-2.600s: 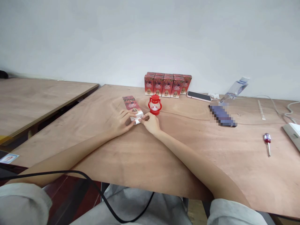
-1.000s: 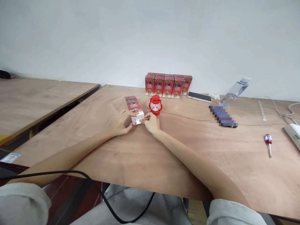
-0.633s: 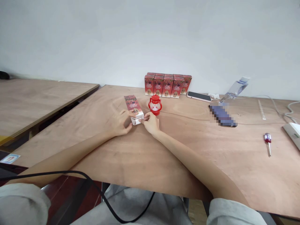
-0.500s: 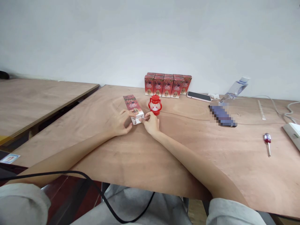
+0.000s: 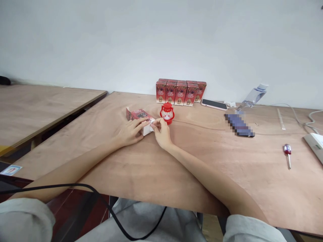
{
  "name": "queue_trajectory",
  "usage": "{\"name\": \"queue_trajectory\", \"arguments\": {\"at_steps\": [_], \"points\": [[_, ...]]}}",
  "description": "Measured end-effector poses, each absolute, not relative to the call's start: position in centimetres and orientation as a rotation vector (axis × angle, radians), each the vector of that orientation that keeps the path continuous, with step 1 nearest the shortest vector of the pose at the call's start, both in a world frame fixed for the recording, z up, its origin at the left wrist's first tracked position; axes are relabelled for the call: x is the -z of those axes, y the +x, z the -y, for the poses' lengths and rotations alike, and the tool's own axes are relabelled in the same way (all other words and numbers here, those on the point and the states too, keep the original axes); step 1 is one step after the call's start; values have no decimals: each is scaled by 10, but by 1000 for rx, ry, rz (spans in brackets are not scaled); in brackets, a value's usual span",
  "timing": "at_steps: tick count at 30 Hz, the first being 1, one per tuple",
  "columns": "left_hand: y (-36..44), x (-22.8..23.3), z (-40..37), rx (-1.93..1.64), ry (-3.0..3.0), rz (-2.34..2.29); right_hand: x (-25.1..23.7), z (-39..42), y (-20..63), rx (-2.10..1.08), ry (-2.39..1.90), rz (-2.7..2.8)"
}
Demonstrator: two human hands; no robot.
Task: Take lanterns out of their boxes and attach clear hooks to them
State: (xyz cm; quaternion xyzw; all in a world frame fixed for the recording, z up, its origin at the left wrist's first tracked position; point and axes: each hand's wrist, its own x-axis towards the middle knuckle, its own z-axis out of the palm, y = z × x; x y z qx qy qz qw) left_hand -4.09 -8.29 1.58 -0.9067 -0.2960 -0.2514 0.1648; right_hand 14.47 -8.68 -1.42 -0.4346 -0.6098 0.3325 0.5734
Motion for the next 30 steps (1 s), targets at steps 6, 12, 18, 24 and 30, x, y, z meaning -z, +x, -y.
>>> {"name": "queue_trajectory", "arguments": {"at_steps": [6, 12, 18, 24, 30], "points": [[-48, -12, 82, 874, -2393, 909, 10, 91, 147, -797, -817, 1376], [-55, -14, 79, 1082, -2340, 780, 2, 99, 146, -818, -703, 1444], [-53, -15, 81, 1017, -2367, 738, 6, 100, 143, -889, -700, 1423], [-55, -13, 79, 950, -2325, 740, 1, 106, 142, -864, -706, 1587], [-58, -9, 74, 946, -2291, 654, 4, 104, 142, -861, -747, 1606]]}}
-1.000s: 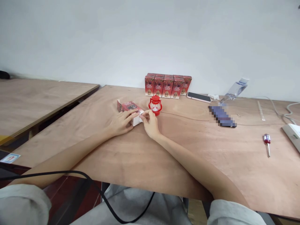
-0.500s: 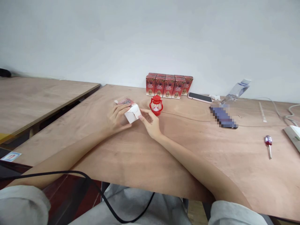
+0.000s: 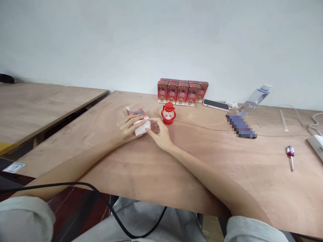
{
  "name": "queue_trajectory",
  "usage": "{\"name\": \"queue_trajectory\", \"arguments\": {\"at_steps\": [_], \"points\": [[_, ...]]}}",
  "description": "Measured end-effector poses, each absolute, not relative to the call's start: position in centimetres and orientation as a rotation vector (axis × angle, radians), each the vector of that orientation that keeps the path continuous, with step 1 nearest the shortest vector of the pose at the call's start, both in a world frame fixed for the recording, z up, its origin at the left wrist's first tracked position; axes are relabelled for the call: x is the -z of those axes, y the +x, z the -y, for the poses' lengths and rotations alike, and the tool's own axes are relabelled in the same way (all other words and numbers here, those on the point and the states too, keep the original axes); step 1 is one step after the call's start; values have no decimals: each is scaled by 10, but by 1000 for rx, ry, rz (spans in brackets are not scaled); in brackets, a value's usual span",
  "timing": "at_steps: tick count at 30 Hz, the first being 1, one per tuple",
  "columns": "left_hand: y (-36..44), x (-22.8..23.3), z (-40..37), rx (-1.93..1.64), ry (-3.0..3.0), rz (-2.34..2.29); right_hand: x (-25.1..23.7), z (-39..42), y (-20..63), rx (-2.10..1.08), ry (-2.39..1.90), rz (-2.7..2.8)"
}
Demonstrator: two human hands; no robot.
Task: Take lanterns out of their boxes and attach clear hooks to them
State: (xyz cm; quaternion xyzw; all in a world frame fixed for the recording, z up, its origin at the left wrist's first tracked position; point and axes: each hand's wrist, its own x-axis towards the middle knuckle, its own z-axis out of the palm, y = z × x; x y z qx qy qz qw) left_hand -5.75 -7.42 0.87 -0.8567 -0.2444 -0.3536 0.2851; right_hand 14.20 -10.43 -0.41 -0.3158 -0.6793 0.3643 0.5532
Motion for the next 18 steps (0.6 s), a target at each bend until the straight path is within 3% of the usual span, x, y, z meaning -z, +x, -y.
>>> {"name": "queue_trajectory", "arguments": {"at_steps": [18], "points": [[-49, -11, 81, 964, -2306, 615, 7, 100, 139, -927, -816, 1486]]}}
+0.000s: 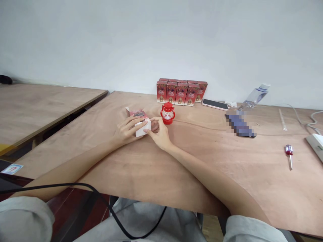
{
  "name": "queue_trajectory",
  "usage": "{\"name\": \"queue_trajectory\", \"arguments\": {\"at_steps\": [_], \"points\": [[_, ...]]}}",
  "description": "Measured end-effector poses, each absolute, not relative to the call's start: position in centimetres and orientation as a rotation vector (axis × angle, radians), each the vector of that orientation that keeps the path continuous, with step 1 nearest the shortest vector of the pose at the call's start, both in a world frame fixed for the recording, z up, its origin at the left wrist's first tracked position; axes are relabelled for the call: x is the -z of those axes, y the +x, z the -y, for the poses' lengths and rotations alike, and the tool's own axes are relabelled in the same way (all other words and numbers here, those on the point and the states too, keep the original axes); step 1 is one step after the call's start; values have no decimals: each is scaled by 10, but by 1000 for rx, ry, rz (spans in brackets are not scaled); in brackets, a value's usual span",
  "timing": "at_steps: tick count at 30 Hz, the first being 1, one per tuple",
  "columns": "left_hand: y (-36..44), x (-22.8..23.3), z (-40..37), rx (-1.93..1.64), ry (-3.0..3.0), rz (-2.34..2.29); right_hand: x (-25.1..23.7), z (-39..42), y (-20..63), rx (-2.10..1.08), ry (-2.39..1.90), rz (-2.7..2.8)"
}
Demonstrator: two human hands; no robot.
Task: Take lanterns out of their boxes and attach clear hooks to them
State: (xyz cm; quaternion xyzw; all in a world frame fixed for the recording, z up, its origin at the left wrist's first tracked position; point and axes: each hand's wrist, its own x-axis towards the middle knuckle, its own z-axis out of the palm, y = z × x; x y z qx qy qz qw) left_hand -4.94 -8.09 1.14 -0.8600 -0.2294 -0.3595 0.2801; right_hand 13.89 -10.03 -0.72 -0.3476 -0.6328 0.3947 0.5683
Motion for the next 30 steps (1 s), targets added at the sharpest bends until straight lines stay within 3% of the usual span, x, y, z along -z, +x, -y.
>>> {"name": "queue_trajectory", "arguments": {"at_steps": [9, 12, 15, 21, 30], "points": [[-47, -7, 82, 1193, -2459, 415, 11, 85, 149, -1406, -635, 1458], [-44, -10, 83, 1074, -2612, 300, 8, 85, 152, -1456, -669, 1396], [-40, -15, 89, 1064, -2712, 489, 5, 89, 150, -1213, -708, 1498], [-33, -9, 93, 1498, -2650, 1136, 6, 105, 143, -594, -701, 1810], [-33, -3, 88, 1676, -2871, 1212, 4, 90, 160, -264, -996, 1407]]}}
